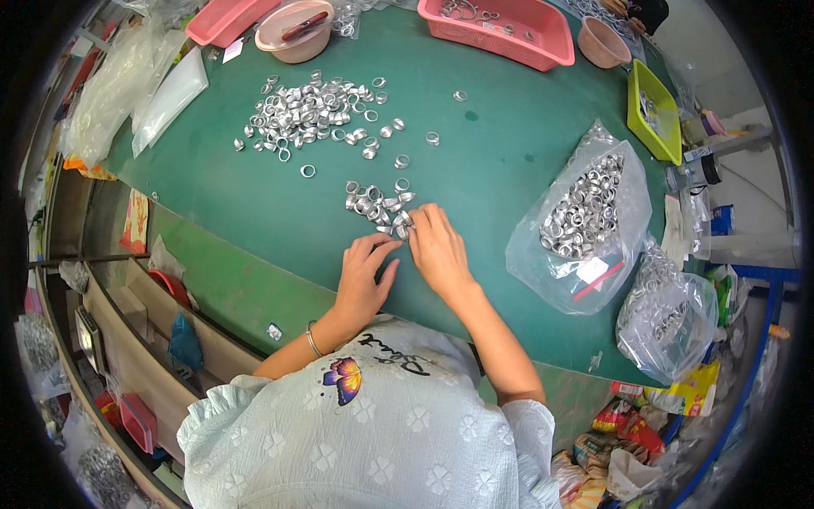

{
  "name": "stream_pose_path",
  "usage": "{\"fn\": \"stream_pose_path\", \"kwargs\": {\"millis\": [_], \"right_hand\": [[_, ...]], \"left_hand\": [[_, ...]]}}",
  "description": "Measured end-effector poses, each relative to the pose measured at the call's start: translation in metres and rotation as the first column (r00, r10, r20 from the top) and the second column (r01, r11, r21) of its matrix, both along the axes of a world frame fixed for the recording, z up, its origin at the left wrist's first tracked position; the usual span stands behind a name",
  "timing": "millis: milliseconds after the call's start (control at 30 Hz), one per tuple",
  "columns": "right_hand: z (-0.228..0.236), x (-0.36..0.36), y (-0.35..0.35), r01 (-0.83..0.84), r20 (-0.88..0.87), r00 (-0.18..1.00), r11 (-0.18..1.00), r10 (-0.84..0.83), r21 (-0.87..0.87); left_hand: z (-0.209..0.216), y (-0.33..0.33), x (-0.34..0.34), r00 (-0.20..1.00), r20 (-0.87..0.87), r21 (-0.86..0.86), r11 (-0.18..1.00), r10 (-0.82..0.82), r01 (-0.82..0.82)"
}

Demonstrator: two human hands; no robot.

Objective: The person sorts small silver metal rings on a green table, picking them up and placing them into a clear plastic bag. They briefly pause to write on a small white card with a red pen before resuming the sorting process.

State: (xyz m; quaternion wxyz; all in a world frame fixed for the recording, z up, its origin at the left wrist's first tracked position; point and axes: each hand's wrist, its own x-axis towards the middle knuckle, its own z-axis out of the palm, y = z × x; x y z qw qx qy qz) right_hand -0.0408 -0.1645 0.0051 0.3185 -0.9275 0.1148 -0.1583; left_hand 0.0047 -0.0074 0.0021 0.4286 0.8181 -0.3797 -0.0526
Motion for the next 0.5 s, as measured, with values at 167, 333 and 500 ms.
{"fn": "stream_pose_path", "kwargs": {"millis": [167, 333, 500], "right_hand": [[0.004, -0.012, -0.014, 0.083, 0.003, 0.996, 0.986, -0.084, 0.142], [0.019, -0.010, -0.006, 0.093, -0.046, 0.995, 0.982, -0.086, 0.167], [-0.005, 0.001, -0.007, -0.024, -0.104, 0.994, 1.000, 0.023, -0.011]], "left_hand": [[-0.003, 0.002, 0.000, 1.000, -0.014, -0.002, 1.000, 0.000, 0.000], [-0.002, 0.000, -0.001, 1.000, -0.015, -0.003, 1.000, -0.008, 0.008], [0.001, 0.001, 0.000, 1.000, -0.022, 0.000, 1.000, -0.001, 0.001]]}}
